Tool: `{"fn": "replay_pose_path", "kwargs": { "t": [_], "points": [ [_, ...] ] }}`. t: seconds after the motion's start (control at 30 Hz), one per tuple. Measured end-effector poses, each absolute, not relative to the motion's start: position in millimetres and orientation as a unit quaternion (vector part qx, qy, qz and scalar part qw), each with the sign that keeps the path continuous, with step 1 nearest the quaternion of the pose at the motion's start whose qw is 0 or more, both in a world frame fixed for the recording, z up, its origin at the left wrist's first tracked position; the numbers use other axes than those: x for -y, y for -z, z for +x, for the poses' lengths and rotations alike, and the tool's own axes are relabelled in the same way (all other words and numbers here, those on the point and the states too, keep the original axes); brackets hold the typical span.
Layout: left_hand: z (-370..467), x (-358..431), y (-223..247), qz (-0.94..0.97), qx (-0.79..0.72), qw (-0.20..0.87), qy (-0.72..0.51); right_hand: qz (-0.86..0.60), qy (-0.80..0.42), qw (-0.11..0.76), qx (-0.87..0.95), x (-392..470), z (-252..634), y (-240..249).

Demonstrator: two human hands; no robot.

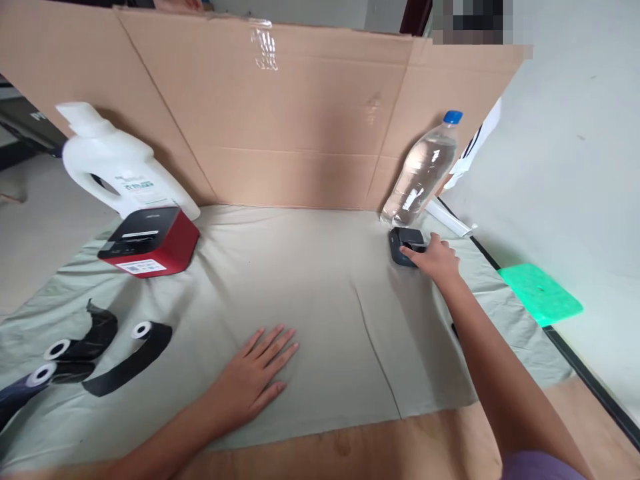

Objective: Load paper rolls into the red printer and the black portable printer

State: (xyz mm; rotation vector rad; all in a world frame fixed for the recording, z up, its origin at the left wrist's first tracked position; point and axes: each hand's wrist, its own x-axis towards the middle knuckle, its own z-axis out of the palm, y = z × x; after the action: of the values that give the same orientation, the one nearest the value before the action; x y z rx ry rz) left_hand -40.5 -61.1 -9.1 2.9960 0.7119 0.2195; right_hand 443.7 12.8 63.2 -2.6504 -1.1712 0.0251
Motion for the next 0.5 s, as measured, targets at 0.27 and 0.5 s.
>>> {"fn": "replay_pose_path", "kwargs": {
  "t": [0.27, 0.5],
  "points": [
    [-39.6, 66.8, 4.3, 0.969, -0.24, 0.019, -0.052, -0.889, -0.131, 0.109, 0.425, -48.1, 431.8, -68.8],
    [-40.3, 66.8, 6.6, 0.966, -0.25, 0.047, -0.052, -0.841, -0.158, 0.095, 0.508, -28.4, 324.8, -95.4]
  ]
}}
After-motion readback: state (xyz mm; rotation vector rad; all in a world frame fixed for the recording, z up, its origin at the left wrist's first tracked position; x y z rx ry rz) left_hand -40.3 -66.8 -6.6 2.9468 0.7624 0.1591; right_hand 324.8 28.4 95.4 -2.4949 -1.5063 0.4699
